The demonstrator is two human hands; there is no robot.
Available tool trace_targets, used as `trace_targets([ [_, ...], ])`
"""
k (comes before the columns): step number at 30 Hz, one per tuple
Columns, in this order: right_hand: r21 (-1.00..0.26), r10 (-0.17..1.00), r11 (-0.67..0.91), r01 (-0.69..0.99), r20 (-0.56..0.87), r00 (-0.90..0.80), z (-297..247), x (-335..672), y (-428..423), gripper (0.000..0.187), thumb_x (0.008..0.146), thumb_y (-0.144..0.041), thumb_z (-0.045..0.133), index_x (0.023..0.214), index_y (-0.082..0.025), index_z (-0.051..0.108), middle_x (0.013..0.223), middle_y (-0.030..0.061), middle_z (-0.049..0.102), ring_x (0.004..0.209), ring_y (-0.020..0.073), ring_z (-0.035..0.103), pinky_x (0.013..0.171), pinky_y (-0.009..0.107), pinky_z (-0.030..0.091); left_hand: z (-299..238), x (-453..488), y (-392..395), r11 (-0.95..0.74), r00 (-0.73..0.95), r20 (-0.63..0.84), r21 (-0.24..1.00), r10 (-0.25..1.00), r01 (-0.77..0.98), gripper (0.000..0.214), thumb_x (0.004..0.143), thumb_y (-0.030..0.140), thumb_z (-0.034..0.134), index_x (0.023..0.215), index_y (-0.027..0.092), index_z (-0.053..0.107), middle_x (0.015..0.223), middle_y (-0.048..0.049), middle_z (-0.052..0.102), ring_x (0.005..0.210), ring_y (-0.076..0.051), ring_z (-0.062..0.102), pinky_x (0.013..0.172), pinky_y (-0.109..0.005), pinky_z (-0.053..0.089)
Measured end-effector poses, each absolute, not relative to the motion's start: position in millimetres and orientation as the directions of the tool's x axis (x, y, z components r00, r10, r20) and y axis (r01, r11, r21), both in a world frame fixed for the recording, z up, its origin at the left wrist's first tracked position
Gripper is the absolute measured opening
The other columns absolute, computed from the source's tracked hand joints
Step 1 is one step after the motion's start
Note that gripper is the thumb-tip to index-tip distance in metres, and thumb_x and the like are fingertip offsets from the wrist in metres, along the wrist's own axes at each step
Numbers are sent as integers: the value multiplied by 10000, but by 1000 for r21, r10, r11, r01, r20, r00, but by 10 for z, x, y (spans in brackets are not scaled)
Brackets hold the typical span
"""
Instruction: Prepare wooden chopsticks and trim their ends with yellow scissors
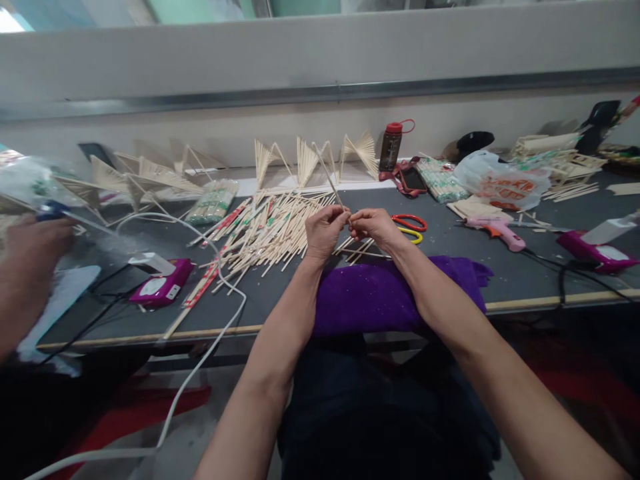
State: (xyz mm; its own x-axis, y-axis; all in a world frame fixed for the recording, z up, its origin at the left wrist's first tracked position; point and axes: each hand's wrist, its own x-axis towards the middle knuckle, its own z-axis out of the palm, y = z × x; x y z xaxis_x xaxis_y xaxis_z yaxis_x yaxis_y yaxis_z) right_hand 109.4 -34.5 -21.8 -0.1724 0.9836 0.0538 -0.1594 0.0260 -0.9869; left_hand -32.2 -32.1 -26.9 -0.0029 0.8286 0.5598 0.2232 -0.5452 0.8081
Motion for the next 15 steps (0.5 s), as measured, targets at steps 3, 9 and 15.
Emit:
trace_targets([
  [3,-987,984,50,-155,75,-160,-216,1096,-337,94,588,-140,628,680,-124,613,530,-3,612,433,86,537,440,208,469,-266,-309,-333,-561,-3,576,797,818,225,152,743,331,631,758,188,679,737,-1,666,611,-93,590,610,-222,493],
  [9,-988,983,90,-124,108,-148,-212,1093,-331,87,562,-145,590,649,-136,600,509,-18,591,385,69,463,379,197,397,-200,-276,-387,-519,-16,525,845,851,130,156,723,319,645,761,173,683,704,0,657,572,-90,583,579,-221,496],
  [15,-994,980,99,-39,104,-169,-224,1088,-326,100,558,-136,561,646,-148,609,506,-20,587,391,72,459,379,198,384,-176,-310,-375,-392,14,392,920,920,-16,216,704,350,660,782,149,670,645,-10,655,571,-98,591,573,-221,481],
])
